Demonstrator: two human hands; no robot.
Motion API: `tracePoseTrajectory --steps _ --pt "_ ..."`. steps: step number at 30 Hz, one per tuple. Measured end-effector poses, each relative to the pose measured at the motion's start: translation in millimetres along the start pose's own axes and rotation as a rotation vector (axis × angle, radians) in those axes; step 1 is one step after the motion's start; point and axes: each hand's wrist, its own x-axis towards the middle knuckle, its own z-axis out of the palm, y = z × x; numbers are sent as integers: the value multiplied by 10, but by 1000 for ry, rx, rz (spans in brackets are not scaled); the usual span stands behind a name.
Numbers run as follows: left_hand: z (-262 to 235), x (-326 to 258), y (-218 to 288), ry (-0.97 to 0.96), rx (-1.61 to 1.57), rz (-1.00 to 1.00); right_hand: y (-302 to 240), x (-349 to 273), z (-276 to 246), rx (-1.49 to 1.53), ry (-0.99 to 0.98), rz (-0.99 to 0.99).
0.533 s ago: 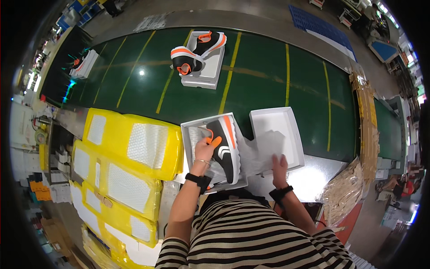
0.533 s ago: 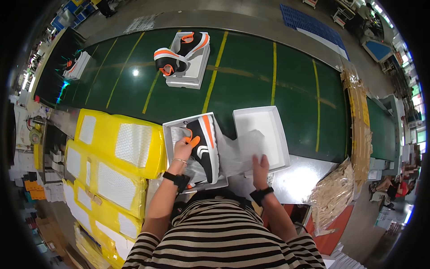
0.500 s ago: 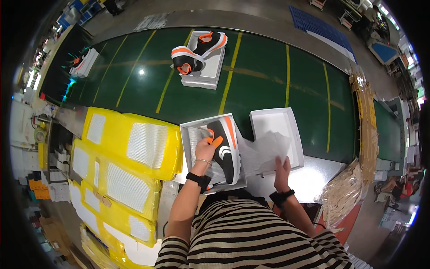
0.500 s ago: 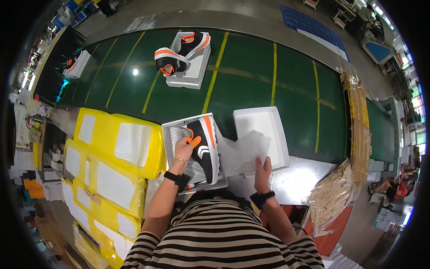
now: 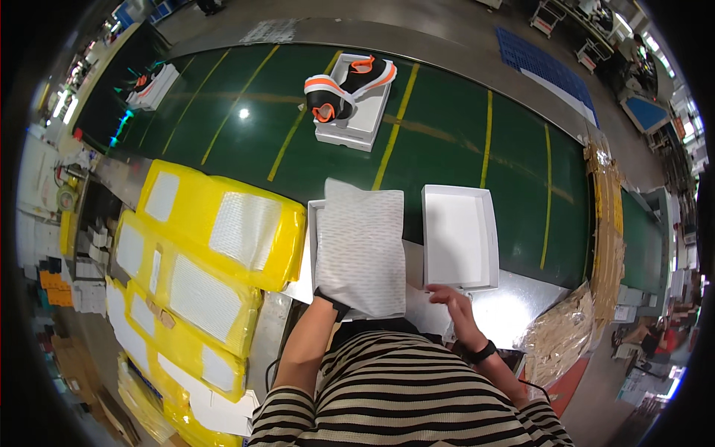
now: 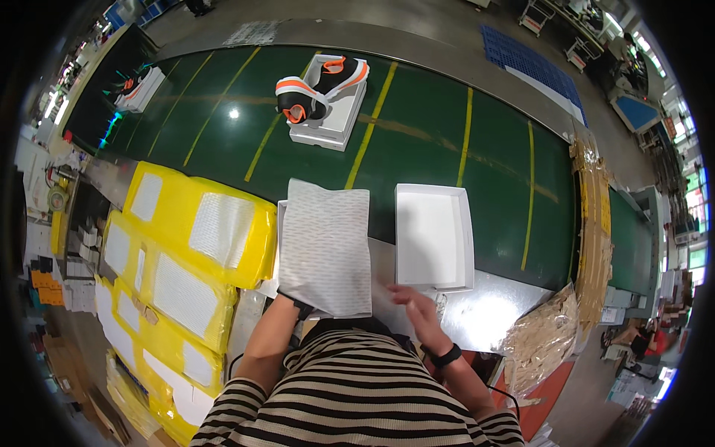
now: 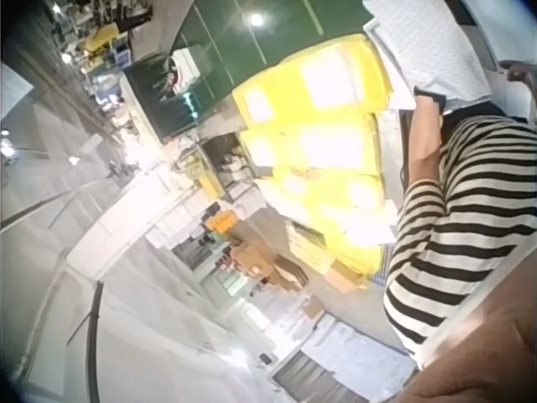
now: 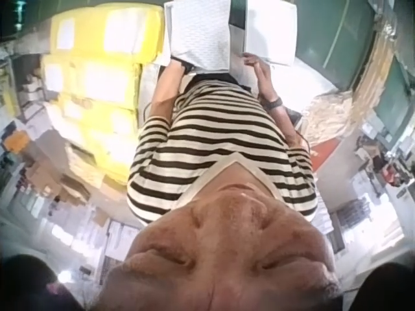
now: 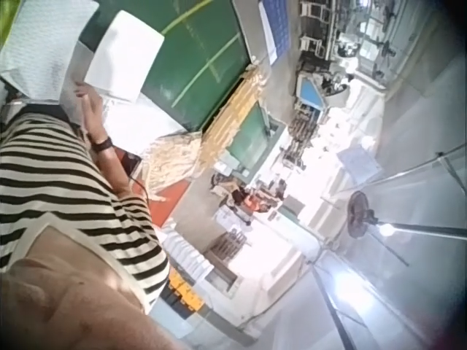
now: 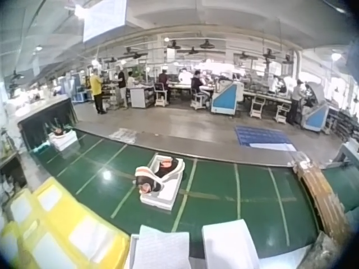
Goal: The person packs shoes into boxes by lining each box with paper, placing the shoes inside, and folding the paper over them. After closing each box with a lid and placing it on a conveyor belt, the person moves a cardboard sheet.
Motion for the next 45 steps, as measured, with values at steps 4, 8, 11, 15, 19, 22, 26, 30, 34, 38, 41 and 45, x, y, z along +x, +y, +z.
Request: tracePoseTrajectory --steps 4,8,11,15,19,22,26,30,34,38,41,45 --pt "-651 -218 10 -197 -136 2 -115 496 146 -349 59 -96" --pt "-198 -40 420 -108 704 -108 -6 1108 293 -689 -9 -305" --pt "384 -13 992 124 1682 -204 87 1448 549 -929 -70 -369" --pt "42 185 987 584 2013 514 256 1692 1083 -1220 -120 -411" --pt "102 303 966 642 1914 252 365 1658 1289 -1369 -138 -442" --pt "-18 231 1040 597 1839 227 351 1620 1368 -1402 -117 -423" --pt "-195 42 1128 351 1614 379 590 1458 1372 -1494 -118 -378" --pt "-73 58 1192 337 1659 268 595 1592 1412 -1517 -141 -315" --pt "-442 76 1193 315 1220 535 524 1636 1546 -1174 -32 -359" --pt "-70 -302 1351 231 1089 597 539 1138 1582 -1207 -351 -305" --pt "190 -704 1439 -69 1749 682 733 964 1586 -1021 -645 -425" --pt "-359 -904 1063 -152 2123 382 606 1017 1068 -232 -251 256"
